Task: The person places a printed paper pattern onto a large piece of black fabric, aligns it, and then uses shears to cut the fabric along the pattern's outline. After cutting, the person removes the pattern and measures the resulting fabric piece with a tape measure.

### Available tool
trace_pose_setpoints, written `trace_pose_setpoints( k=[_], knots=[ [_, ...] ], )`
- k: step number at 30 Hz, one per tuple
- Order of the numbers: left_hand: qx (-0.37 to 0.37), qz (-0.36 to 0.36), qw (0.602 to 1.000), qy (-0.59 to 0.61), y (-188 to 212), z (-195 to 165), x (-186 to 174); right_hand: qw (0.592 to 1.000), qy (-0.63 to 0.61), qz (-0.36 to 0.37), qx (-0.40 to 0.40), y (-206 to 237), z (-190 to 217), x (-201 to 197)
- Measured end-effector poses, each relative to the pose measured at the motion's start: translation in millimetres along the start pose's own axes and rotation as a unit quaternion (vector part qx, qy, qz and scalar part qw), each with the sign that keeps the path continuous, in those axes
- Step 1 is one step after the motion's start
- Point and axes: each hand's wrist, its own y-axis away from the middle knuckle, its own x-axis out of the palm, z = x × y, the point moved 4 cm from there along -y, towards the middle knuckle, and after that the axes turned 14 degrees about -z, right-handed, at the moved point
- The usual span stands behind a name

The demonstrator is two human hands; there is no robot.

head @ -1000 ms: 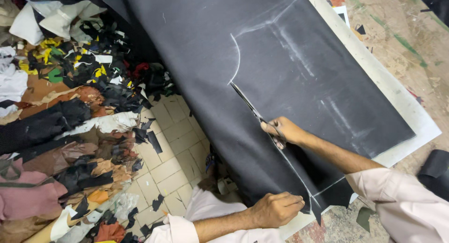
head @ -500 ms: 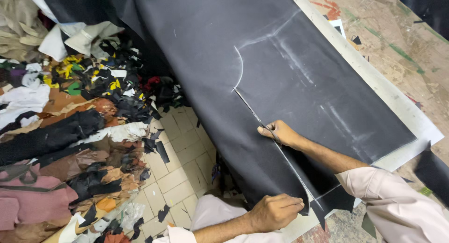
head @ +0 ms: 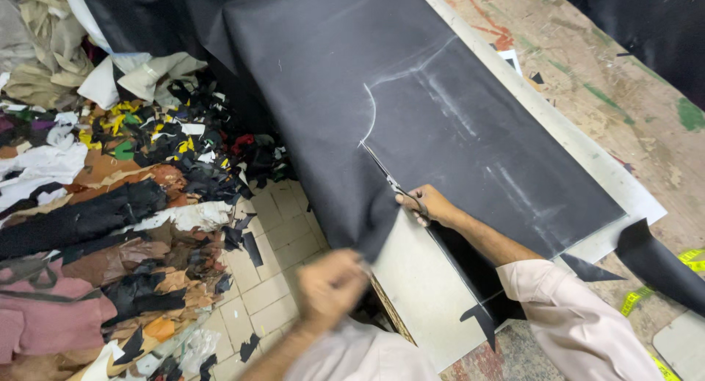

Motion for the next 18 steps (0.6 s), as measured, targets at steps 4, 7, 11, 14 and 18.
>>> trace_pose_setpoints(
  k=[4,7,11,14,18],
  knots=[
    [-0.001,-0.127,0.987,-0.102,-111.7,32.1,-82.4,1.0,0.005,-0.003,-0.012,9.1,7.9,5.4],
    [0.144,-0.098,0.961,-0.212,-236.8,49.6,-124.3,0.999,0.031,-0.023,0.0,5.1,7.9,9.4],
    [0.283,-0.075,0.894,-0.34,-398.2,94.8,-123.3,0.993,0.099,-0.067,0.018,-12.9,4.5,17.3],
    [0.283,-0.013,0.885,-0.369,-486.0,163.8,-96.7,0.974,0.191,-0.111,-0.052,-28.0,12.9,33.6],
    [0.276,0.015,0.866,-0.416,-561.6,250.2,-40.5,0.962,0.195,-0.164,0.096,-39.5,29.7,70.5]
  ],
)
